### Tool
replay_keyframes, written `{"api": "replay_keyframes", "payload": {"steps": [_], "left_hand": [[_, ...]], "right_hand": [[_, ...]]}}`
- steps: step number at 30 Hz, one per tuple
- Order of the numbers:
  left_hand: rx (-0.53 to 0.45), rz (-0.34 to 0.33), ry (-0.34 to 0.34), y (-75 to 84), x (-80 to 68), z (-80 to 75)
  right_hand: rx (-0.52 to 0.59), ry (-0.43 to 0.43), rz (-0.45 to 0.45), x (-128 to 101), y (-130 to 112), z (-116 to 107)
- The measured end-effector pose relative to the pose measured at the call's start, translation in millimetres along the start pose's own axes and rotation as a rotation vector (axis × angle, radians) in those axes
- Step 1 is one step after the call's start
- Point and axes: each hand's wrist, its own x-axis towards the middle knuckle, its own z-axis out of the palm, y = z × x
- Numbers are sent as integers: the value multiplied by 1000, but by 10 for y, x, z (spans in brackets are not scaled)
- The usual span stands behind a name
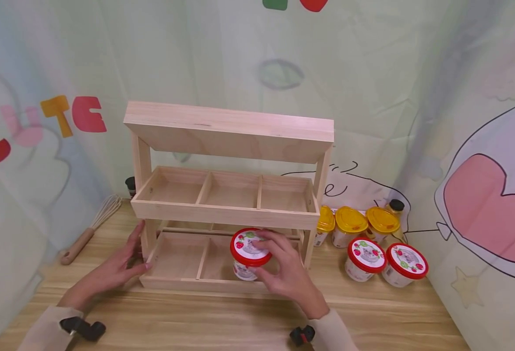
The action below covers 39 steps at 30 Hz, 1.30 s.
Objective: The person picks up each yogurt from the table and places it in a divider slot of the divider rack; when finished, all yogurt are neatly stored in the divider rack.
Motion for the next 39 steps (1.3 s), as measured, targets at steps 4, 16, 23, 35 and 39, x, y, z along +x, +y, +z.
{"api": "replay_keyframes", "payload": {"steps": [4,16,23,35,39], "left_hand": [[4,18,9,-6,-2,3],[3,5,7,-7,-3,8],[10,12,10,-7,-1,-3],[-11,39,18,-10,-2,-12],[-9,44,22,-1,-3,-13]], "right_hand": [[22,-10,6,18,-13,53],[41,12,-9,56,-34,206],[45,-4,5,104,-62,259],[17,-24,-47,298,-133,383],[27,-45,-21,341,-156,436]]}}
